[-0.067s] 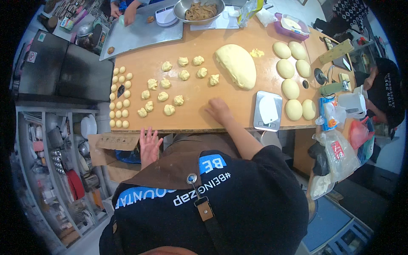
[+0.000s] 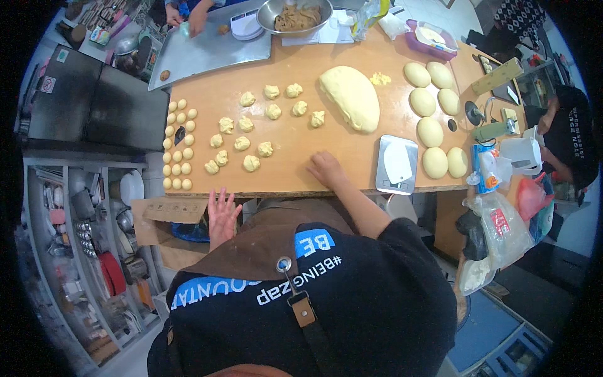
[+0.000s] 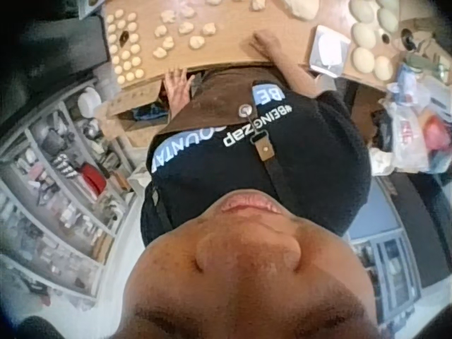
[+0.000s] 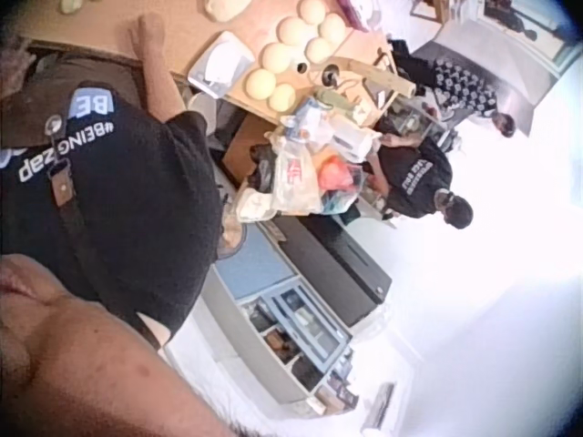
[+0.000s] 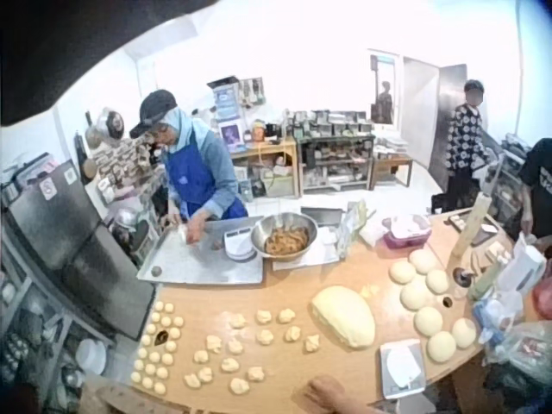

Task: The person cuts small portions from a large piece of dough using a scraper, weighs each piece on a scale, and then rolls the dough pieces by hand into balls on a wooden table.

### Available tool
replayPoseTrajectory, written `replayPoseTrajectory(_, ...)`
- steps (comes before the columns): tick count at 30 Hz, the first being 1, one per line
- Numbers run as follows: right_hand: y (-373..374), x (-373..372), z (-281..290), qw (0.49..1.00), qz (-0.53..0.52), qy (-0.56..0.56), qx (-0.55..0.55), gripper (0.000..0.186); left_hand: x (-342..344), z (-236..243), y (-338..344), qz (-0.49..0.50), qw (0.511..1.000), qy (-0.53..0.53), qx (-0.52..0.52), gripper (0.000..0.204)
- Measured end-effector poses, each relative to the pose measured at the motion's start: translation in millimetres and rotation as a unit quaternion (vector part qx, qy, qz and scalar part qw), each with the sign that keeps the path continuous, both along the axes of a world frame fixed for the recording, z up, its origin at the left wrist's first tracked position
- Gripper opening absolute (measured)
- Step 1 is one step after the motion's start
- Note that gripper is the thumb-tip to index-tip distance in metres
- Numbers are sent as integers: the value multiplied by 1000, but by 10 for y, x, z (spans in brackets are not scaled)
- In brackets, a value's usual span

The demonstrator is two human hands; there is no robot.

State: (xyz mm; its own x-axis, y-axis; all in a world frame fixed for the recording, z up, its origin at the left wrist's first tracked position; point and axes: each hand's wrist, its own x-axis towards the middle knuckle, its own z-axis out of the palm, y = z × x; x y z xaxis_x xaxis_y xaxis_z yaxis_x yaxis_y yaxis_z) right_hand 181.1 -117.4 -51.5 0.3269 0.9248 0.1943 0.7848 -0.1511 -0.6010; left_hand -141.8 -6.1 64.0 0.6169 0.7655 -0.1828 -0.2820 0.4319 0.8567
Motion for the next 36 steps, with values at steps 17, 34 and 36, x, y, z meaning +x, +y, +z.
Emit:
replayPoseTrajectory(17, -178, 261, -22, 997, -69, 4, 39, 35, -30, 3, 2, -5, 1000, 16, -15, 86)
replayPoseTrajectory(34, -313, 155, 255, 977, -145, 146, 62, 35, 11, 58, 29, -42, 999, 5, 32, 87)
replayPoseTrajectory(36, -420, 343, 281, 944, -236, 221, 60, 31, 6, 101, -25, -32, 999, 9, 18, 85)
